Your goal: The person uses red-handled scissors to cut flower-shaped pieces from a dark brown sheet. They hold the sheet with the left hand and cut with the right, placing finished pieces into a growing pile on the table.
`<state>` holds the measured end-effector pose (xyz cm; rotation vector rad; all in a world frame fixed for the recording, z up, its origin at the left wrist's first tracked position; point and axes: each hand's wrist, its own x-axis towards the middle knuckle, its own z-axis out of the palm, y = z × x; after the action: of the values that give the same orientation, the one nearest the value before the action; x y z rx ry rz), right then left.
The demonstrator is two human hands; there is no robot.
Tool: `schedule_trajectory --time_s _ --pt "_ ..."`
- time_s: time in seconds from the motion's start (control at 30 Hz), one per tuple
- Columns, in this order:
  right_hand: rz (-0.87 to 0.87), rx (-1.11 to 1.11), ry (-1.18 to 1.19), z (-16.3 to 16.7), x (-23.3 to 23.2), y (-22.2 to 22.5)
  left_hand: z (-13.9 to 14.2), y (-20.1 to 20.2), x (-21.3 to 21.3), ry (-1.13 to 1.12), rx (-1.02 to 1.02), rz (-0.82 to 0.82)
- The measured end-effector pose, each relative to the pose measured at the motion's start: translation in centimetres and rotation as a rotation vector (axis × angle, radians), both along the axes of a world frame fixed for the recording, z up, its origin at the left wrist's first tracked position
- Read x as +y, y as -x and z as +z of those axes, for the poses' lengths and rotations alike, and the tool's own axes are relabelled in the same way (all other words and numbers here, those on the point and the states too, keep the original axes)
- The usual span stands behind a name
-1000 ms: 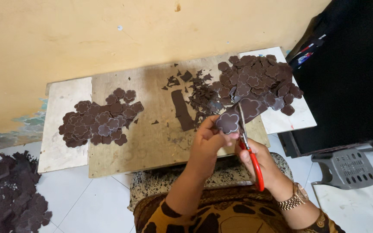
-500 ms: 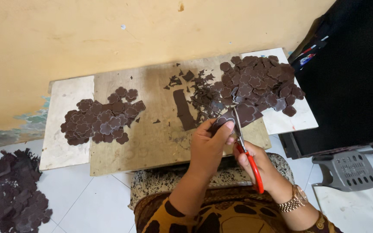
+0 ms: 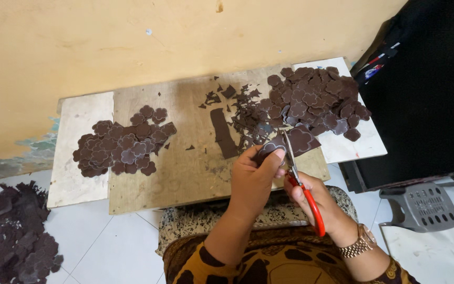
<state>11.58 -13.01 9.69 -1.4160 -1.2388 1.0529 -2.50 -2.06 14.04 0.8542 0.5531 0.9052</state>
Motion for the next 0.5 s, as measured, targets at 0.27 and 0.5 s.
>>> schedule_trajectory --time_s 0.27,0.5 --pt "0.009 -0.122 0.021 0.03 -0.16 -0.50 0.27 0.26 0.19 0.028 0.024 -0.010" --pt "0.016 -0.169 0.119 0.53 -0.22 -0.68 0.58 0.84 0.82 0.028 0.089 -0.037"
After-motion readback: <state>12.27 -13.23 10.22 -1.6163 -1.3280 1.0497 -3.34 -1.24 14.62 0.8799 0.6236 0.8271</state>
